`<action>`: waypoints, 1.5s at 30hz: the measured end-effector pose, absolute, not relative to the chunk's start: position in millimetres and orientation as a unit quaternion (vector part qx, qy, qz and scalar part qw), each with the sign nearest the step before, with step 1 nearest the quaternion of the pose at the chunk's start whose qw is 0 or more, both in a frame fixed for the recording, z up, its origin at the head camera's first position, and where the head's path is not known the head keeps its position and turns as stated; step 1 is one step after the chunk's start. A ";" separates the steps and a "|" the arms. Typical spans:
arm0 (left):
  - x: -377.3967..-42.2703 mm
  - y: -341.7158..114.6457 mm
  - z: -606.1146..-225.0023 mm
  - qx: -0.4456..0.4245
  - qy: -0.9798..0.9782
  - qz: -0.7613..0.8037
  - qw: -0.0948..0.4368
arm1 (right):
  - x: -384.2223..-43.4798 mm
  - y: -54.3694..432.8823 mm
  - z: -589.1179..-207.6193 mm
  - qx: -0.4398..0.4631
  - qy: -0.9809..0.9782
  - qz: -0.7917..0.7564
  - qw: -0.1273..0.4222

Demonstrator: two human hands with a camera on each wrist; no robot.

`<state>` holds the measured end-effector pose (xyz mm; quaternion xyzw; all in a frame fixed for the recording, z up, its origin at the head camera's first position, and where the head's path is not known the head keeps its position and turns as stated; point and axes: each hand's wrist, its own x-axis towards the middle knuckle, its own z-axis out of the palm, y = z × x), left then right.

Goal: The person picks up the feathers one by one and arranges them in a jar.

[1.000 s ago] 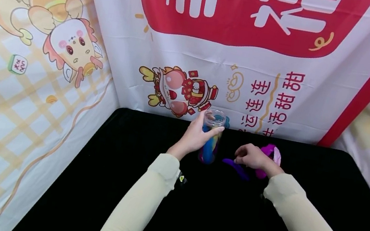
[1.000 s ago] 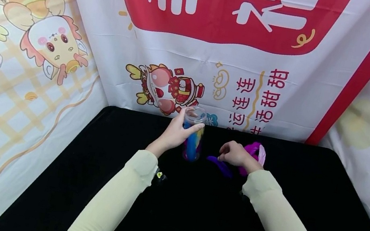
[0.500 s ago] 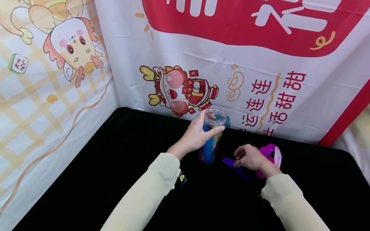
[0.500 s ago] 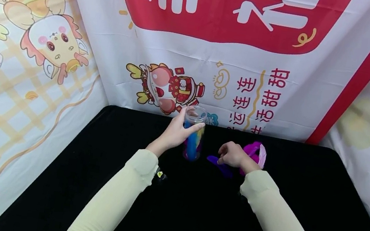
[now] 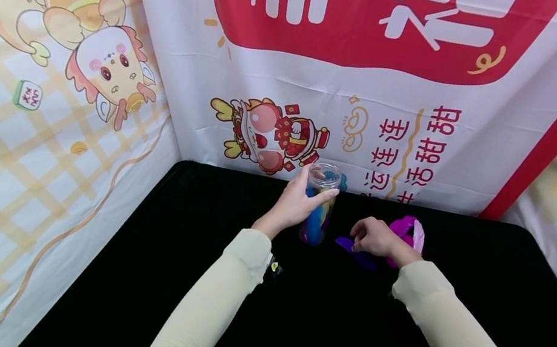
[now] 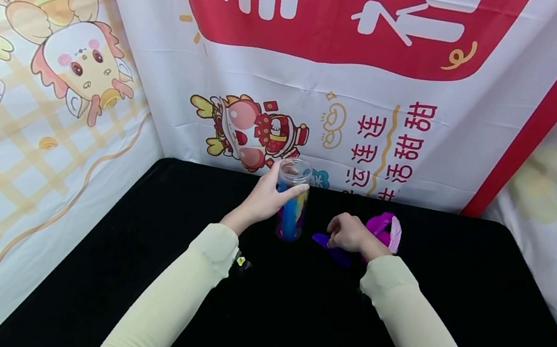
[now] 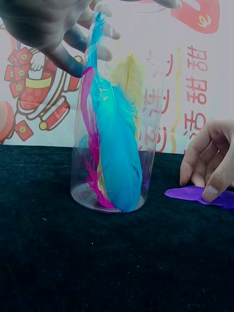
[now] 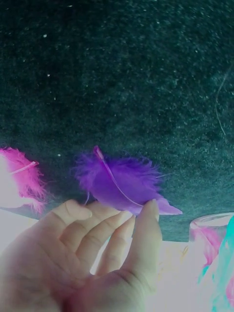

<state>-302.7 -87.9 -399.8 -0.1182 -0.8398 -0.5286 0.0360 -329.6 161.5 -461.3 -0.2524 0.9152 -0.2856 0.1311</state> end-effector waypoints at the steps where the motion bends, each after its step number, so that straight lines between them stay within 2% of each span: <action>1: -302.8 -88.0 -399.7 -0.118 -0.840 -0.528 0.036 | -329.6 161.6 -461.2 -0.252 0.915 -0.286 0.132; 10: -303.3 -88.6 -400.2 -0.124 -0.838 -0.530 0.035 | -330.6 164.8 -461.9 -0.266 0.915 -0.274 0.131; 21: -303.9 -88.4 -401.0 -0.130 -0.837 -0.530 0.040 | -326.2 170.0 -450.5 -0.280 0.890 -0.317 0.172; 32: -302.1 -88.3 -400.6 -0.124 -0.840 -0.527 0.038 | -321.7 175.6 -444.2 -0.239 0.864 -0.396 0.199; 39: -300.2 -87.6 -401.1 -0.123 -0.838 -0.530 0.040 | -319.4 178.0 -433.5 -0.217 0.854 -0.431 0.194; 45: -301.7 -87.3 -400.9 -0.122 -0.838 -0.530 0.040 | -318.3 177.5 -425.0 -0.211 0.849 -0.454 0.167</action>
